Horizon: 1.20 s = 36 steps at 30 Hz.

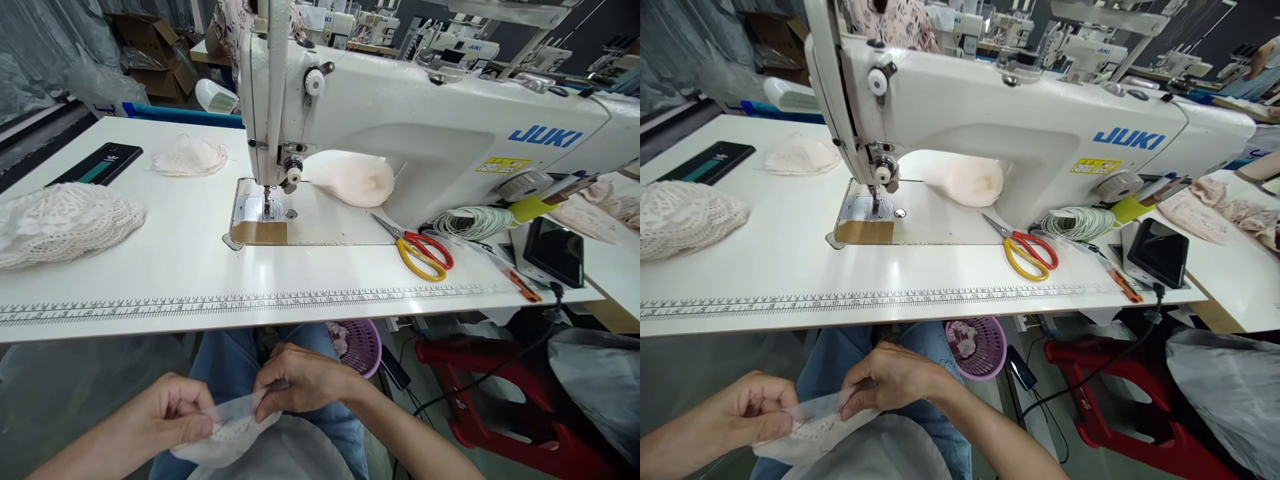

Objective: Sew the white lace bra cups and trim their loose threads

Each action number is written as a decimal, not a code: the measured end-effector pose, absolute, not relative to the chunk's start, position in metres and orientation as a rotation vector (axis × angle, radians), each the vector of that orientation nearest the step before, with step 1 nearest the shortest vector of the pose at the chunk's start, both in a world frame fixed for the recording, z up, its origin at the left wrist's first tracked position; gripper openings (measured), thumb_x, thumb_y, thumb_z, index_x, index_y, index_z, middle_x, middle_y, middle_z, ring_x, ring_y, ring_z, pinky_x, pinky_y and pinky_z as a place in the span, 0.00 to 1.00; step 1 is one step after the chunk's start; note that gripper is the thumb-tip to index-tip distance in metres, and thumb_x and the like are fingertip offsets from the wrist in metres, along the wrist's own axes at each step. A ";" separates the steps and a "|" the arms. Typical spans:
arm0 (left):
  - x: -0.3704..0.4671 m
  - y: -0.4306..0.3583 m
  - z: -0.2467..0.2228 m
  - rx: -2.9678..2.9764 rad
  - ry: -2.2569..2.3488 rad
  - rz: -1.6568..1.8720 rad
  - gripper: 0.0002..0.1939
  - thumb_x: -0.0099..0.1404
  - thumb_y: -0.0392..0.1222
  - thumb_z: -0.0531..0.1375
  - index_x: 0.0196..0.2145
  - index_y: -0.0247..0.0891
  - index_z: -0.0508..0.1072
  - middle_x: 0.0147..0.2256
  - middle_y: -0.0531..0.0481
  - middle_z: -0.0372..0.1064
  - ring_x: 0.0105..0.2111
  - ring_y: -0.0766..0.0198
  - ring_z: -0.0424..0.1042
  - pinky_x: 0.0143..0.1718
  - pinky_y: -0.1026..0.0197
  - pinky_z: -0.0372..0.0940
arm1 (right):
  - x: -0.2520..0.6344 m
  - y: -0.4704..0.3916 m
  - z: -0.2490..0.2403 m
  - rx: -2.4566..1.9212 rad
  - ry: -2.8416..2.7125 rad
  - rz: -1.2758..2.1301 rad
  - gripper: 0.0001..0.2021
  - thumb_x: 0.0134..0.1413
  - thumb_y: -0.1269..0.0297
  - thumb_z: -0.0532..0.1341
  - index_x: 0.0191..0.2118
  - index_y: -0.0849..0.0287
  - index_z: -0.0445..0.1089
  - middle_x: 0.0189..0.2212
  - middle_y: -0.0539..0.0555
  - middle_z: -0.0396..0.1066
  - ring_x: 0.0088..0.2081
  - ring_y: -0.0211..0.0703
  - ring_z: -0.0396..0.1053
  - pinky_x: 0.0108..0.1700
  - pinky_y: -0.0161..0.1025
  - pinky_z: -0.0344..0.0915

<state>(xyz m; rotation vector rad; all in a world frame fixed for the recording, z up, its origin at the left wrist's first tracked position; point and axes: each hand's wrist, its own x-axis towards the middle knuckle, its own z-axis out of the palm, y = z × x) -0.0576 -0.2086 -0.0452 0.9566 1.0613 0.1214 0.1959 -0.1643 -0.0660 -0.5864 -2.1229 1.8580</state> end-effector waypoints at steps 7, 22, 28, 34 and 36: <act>-0.059 -0.209 -0.045 0.963 1.055 0.126 0.28 0.54 0.66 0.64 0.27 0.33 0.73 0.19 0.57 0.53 0.21 0.71 0.46 0.24 0.64 0.38 | 0.193 -0.159 -0.070 -0.623 -2.024 2.079 0.16 0.53 0.55 0.64 0.35 0.66 0.75 0.26 0.51 0.73 0.28 0.35 0.69 0.30 0.27 0.61; -0.055 -0.204 -0.022 0.830 1.066 0.130 0.25 0.52 0.62 0.68 0.30 0.33 0.76 0.19 0.58 0.54 0.22 0.71 0.47 0.24 0.68 0.43 | 0.186 -0.158 -0.081 -0.468 -1.896 2.075 0.14 0.52 0.58 0.66 0.35 0.66 0.77 0.28 0.55 0.75 0.30 0.38 0.70 0.32 0.29 0.63; -0.051 -0.207 -0.030 0.769 0.964 0.129 0.20 0.50 0.51 0.71 0.34 0.34 0.76 0.22 0.54 0.65 0.23 0.69 0.54 0.27 0.68 0.49 | 0.188 -0.157 -0.079 -0.509 -1.902 2.137 0.19 0.52 0.51 0.64 0.34 0.67 0.77 0.28 0.56 0.75 0.29 0.39 0.71 0.31 0.30 0.63; -0.050 -0.208 -0.033 0.903 1.037 0.097 0.16 0.54 0.50 0.66 0.28 0.32 0.77 0.20 0.55 0.57 0.23 0.69 0.48 0.25 0.66 0.42 | 0.192 -0.153 -0.081 -0.499 -1.891 2.168 0.20 0.53 0.50 0.63 0.35 0.67 0.77 0.28 0.56 0.74 0.30 0.39 0.71 0.33 0.31 0.65; -0.049 -0.208 -0.031 0.916 1.040 0.086 0.16 0.56 0.51 0.65 0.30 0.32 0.77 0.21 0.55 0.56 0.23 0.68 0.48 0.25 0.65 0.41 | 0.192 -0.152 -0.082 -0.524 -1.894 2.183 0.21 0.53 0.49 0.63 0.34 0.67 0.77 0.27 0.56 0.74 0.30 0.39 0.71 0.34 0.32 0.65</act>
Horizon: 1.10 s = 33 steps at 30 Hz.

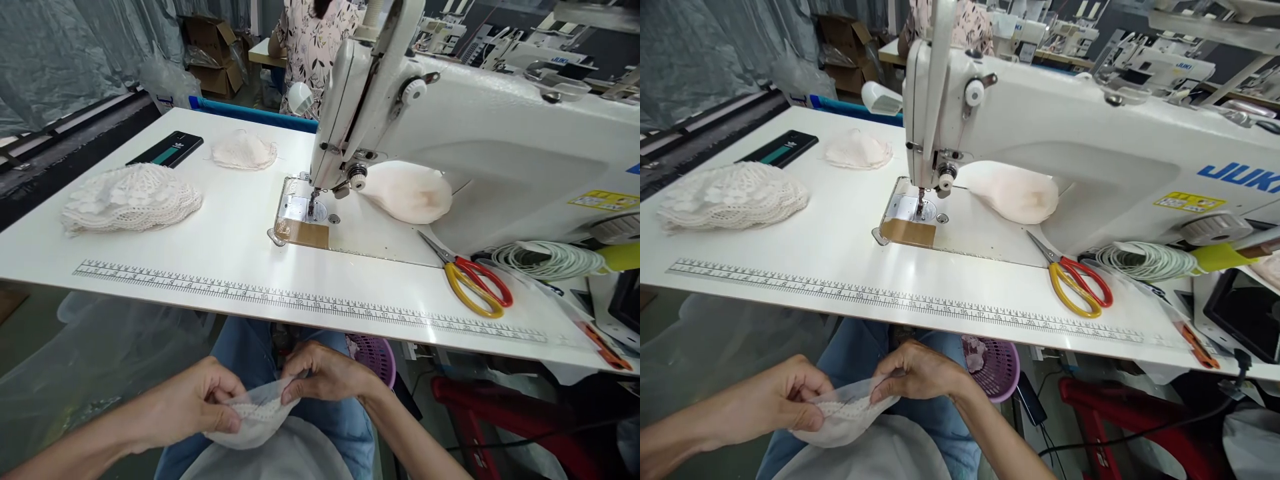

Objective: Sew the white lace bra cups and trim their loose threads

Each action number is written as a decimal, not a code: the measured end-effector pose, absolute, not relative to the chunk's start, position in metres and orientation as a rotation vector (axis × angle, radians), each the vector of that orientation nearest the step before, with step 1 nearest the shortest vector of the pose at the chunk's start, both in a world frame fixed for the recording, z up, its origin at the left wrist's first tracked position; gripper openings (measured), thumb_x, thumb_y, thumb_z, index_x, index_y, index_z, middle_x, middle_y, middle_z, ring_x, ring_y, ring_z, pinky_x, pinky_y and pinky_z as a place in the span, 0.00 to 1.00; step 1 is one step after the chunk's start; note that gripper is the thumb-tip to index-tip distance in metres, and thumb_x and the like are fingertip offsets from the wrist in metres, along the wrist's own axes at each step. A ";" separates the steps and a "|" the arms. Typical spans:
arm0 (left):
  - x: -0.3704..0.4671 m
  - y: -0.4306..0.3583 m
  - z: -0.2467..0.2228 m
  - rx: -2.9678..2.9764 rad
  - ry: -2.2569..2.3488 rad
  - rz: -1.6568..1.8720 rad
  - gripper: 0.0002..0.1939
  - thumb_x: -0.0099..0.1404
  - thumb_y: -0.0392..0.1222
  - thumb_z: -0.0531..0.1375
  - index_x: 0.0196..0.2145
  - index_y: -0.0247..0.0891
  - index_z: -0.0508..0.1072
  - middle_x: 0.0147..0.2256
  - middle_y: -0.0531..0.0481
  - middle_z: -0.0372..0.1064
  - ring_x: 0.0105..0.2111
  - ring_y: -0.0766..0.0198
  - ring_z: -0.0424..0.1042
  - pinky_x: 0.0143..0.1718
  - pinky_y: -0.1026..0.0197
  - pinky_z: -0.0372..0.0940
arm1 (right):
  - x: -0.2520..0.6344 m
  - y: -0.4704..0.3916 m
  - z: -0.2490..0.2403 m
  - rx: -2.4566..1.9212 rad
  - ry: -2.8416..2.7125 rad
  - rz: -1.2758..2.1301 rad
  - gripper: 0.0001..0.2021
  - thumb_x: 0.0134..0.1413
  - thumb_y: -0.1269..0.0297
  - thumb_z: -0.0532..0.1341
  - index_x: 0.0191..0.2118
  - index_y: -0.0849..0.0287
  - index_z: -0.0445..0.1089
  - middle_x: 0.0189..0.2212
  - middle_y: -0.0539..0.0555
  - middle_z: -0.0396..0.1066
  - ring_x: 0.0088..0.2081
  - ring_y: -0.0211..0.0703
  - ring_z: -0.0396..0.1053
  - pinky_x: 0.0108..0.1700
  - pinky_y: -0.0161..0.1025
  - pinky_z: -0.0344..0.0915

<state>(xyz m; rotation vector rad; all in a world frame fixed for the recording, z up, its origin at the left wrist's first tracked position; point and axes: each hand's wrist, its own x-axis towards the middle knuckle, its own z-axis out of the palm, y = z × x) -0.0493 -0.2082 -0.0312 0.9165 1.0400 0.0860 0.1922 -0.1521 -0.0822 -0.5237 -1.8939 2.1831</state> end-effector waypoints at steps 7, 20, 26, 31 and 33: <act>-0.047 -0.207 -0.027 0.962 1.059 0.094 0.18 0.55 0.54 0.65 0.27 0.33 0.74 0.20 0.55 0.56 0.23 0.68 0.50 0.24 0.65 0.43 | 0.189 -0.147 -0.081 -0.598 -1.895 2.202 0.21 0.51 0.48 0.64 0.33 0.66 0.76 0.27 0.55 0.73 0.30 0.40 0.70 0.34 0.33 0.65; -0.048 -0.208 -0.030 1.011 1.133 0.057 0.15 0.57 0.50 0.61 0.25 0.34 0.73 0.18 0.55 0.57 0.20 0.69 0.49 0.23 0.65 0.43 | 0.187 -0.148 -0.080 -0.622 -1.907 2.272 0.23 0.44 0.45 0.67 0.34 0.64 0.76 0.29 0.54 0.73 0.31 0.40 0.70 0.33 0.32 0.64; -0.048 -0.207 -0.027 1.037 1.137 0.047 0.18 0.57 0.53 0.61 0.23 0.34 0.71 0.17 0.56 0.54 0.20 0.69 0.48 0.22 0.64 0.41 | 0.174 -0.157 -0.079 -0.647 -1.933 2.129 0.22 0.42 0.45 0.68 0.31 0.63 0.75 0.25 0.51 0.70 0.28 0.37 0.67 0.31 0.30 0.62; -0.052 -0.207 -0.025 0.984 1.030 0.101 0.15 0.59 0.51 0.61 0.29 0.33 0.74 0.21 0.55 0.55 0.24 0.68 0.49 0.24 0.65 0.42 | 0.172 -0.155 -0.077 -0.634 -1.927 2.165 0.23 0.45 0.43 0.66 0.30 0.64 0.75 0.26 0.51 0.70 0.28 0.36 0.67 0.30 0.30 0.61; -0.052 -0.206 -0.022 0.949 0.987 0.103 0.13 0.58 0.48 0.62 0.32 0.34 0.75 0.23 0.55 0.57 0.25 0.67 0.50 0.26 0.66 0.43 | 0.172 -0.153 -0.076 -0.613 -1.963 2.159 0.24 0.44 0.43 0.66 0.30 0.64 0.75 0.25 0.50 0.69 0.27 0.35 0.66 0.29 0.29 0.60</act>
